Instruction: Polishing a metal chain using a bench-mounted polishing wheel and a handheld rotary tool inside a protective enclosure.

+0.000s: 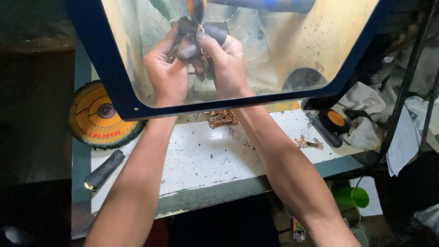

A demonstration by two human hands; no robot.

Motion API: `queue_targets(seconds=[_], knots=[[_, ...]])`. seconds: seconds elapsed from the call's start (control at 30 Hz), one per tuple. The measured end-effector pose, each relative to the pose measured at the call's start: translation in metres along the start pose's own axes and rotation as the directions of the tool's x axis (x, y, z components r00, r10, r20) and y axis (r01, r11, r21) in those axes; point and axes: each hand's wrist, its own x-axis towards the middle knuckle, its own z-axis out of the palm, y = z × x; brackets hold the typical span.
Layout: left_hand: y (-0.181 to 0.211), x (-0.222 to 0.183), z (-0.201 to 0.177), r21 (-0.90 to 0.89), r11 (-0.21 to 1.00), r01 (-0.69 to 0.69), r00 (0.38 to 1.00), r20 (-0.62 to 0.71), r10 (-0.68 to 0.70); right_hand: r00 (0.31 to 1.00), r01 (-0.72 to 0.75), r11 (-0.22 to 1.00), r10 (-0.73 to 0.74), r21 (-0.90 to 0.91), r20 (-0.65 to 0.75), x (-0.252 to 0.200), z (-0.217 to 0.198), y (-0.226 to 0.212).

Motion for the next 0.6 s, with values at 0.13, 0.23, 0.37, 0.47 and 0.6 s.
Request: queue_targets(seconds=[0.13, 0.23, 0.37, 0.47, 0.6], knots=[[0.001, 0.001, 0.001, 0.033, 0.999, 0.012, 0.999, -0.036, -0.011, 0.999, -0.031, 1.000, 0.030, -0.005, -0.044, 0.002, 0.000, 0.001], [-0.003, 0.003, 0.006, 0.029, 0.998, -0.048, 0.998, -0.037, 0.049, 0.998, 0.009, 1.000, -0.011, -0.028, -0.064, -0.002, 0.016, -0.019], [0.019, -0.006, 0.023, 0.108, 0.990, -0.090, 0.994, -0.047, 0.096, 0.994, 0.040, 0.999, -0.039, 0.000, -0.098, -0.011, 0.025, -0.035], [0.004, -0.001, 0.012, 0.068, 0.995, -0.076, 0.997, 0.004, 0.076, 0.998, 0.025, 0.998, -0.028, -0.062, -0.053, -0.006, 0.019, -0.034], [0.005, -0.002, 0.018, 0.117, 0.990, -0.080, 0.996, -0.027, 0.084, 0.998, 0.009, 1.000, -0.011, -0.026, -0.057, -0.008, 0.019, -0.038]])
